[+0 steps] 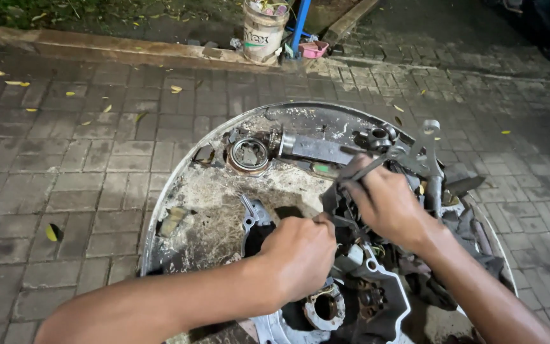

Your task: Cleaning an engine casing by scraping off residue and dirt with a small tool.

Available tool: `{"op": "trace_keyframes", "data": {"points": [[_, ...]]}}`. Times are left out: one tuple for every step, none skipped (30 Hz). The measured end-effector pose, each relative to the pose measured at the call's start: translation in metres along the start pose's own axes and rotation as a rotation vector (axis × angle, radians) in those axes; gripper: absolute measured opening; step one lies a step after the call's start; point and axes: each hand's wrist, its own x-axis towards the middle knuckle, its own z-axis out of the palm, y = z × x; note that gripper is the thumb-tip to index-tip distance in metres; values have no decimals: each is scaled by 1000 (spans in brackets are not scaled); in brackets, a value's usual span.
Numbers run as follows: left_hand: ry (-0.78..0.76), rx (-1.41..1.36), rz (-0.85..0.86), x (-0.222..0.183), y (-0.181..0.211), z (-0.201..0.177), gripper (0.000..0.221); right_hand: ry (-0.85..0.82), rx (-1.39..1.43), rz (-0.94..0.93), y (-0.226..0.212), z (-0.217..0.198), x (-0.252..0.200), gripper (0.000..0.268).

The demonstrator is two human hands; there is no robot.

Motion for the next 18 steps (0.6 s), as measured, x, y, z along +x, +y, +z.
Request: {"op": "trace_keyframes", "data": {"points": [[-5,2,3,0,0,0,28,3,4,4,1,2,0,11],[9,19,4,-1,2,1,27,-33,-71,-9,1,4,-1,12],[24,36,5,-3,4,2,26,-69,-147,-22,2,6,-2,16],[26,38,2,-3,4,2,26,-67,-149,-26,-3,0,-2,16],[27,42,5,-3,3,3,23,-66,-110,27,-8,-7,-2,13],[27,44,12,-1,4,3,21,-66,-71,83,-11,-14,-3,10],[29,45,13,1,3,3,21,-65,-73,83,-5,-13,-3,10],[28,16,3,1,3,5,21,-52,-82,73,-1,-8,-5,8],[26,-14,-7,1,3,6,20,-39,-90,63,3,-4,-7,7],[24,-10,-4,-1,3,2,20,-35,-89,65,6,0,-7,7],[10,9,-10,-4,4,-3,30,-22,-124,-8,8,3,-7,14],[-4,26,-16,-7,4,-6,45,-12,-159,-81,10,9,-7,21],[-6,27,-13,-7,5,-3,45,-11,-158,-79,6,7,-8,21],[-6,6,-11,-5,4,-3,29,4,-149,-67,4,0,-7,17],[-6,-16,-9,-3,4,-3,19,19,-139,-55,1,-6,-5,14],[-4,-15,-10,-4,4,-4,19,19,-141,-56,-1,-9,-5,14],[-17,-4,-8,-4,3,-5,21,70,-114,-104,-2,-11,-4,12],[-36,3,0,-5,2,-5,23,117,-83,-146,-4,-13,-4,10]]}}
